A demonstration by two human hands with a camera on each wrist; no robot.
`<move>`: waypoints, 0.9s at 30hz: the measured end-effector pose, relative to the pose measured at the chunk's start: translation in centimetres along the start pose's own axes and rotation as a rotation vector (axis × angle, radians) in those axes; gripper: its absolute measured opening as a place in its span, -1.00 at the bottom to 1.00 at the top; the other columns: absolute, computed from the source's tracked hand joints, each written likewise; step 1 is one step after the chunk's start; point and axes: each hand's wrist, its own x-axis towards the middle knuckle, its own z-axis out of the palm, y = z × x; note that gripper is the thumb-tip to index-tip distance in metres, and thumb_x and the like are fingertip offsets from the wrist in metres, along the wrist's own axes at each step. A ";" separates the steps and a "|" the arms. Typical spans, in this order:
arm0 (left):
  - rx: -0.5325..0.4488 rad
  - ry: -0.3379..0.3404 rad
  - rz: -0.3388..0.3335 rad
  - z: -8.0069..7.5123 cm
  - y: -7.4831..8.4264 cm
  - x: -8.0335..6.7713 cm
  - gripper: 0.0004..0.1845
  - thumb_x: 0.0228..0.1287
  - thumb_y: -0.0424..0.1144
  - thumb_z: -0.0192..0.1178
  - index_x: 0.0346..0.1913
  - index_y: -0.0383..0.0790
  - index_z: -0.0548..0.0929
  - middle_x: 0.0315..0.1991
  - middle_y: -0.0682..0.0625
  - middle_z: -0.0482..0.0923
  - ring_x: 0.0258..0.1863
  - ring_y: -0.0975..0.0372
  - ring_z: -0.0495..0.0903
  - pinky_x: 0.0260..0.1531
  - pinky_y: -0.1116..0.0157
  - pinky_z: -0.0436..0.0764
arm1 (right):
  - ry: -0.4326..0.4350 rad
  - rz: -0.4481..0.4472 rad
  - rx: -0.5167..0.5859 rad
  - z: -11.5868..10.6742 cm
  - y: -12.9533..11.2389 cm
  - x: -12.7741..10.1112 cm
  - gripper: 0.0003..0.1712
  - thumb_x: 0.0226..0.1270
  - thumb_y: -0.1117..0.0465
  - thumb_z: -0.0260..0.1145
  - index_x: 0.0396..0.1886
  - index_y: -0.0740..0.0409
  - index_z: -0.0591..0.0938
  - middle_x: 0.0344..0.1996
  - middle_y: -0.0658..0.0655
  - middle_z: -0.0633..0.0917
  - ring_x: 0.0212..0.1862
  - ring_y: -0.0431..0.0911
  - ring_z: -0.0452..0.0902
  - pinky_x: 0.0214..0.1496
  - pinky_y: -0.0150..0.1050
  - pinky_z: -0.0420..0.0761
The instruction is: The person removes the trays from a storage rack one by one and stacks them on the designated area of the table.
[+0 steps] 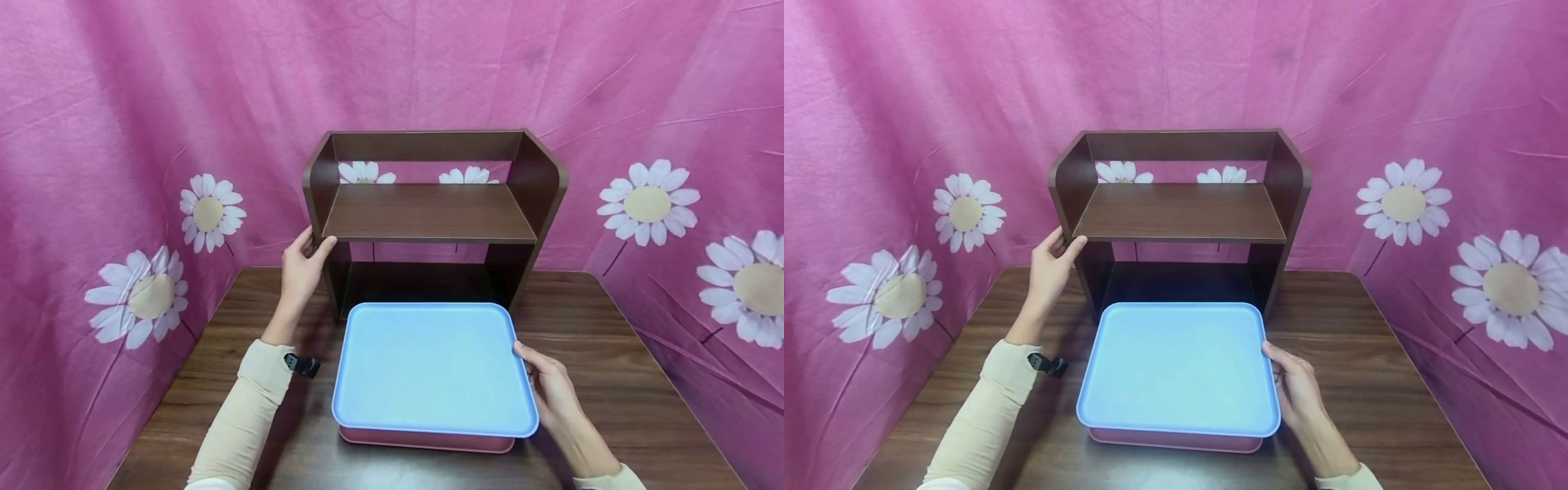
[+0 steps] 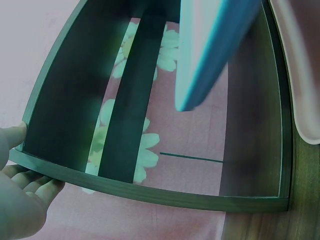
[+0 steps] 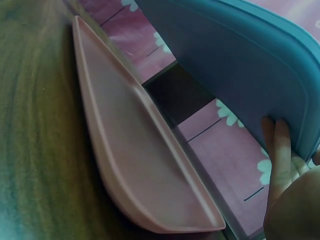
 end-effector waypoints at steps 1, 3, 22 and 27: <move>0.001 0.000 -0.001 0.0 0.0 0.0 -0.37 0.28 -0.18 0.33 0.36 -0.30 0.43 0.27 -0.24 0.50 0.26 0.08 0.52 0.27 0.20 0.52 | 0.002 0.001 -0.003 -0.1 0.1 0.0 -0.47 0.56 0.22 0.04 -0.71 0.02 0.59 -0.80 -0.13 0.51 -0.70 -0.29 0.46 -0.68 -0.43 0.51; 0.002 0.000 -0.004 0.0 0.0 0.0 -0.37 0.28 -0.19 0.32 0.37 -0.31 0.42 0.27 -0.24 0.49 0.26 0.07 0.51 0.28 0.20 0.51 | 0.009 0.001 -0.007 -0.2 0.4 0.0 -0.48 0.55 0.22 0.06 -0.71 0.02 0.58 -0.80 -0.13 0.49 -0.70 -0.30 0.42 -0.69 -0.44 0.48; -0.013 -0.003 -0.010 0.1 0.2 0.0 -0.38 0.30 -0.20 0.31 0.37 -0.32 0.41 0.29 -0.26 0.47 0.28 0.07 0.50 0.29 0.22 0.50 | 0.064 0.039 -0.054 -1.2 2.7 0.4 -0.58 0.48 0.22 0.16 -0.65 -0.01 0.65 -0.78 -0.16 0.45 -0.70 -0.33 0.30 -0.71 -0.49 0.35; -0.020 -0.002 -0.011 0.1 0.1 0.1 -0.38 0.30 -0.21 0.31 0.36 -0.32 0.42 0.29 -0.26 0.48 0.28 0.08 0.50 0.29 0.24 0.50 | 0.088 0.041 -0.086 -1.6 3.2 0.7 -0.60 0.47 0.20 0.18 -0.64 -0.03 0.65 -0.78 -0.17 0.43 -0.70 -0.33 0.27 -0.70 -0.50 0.27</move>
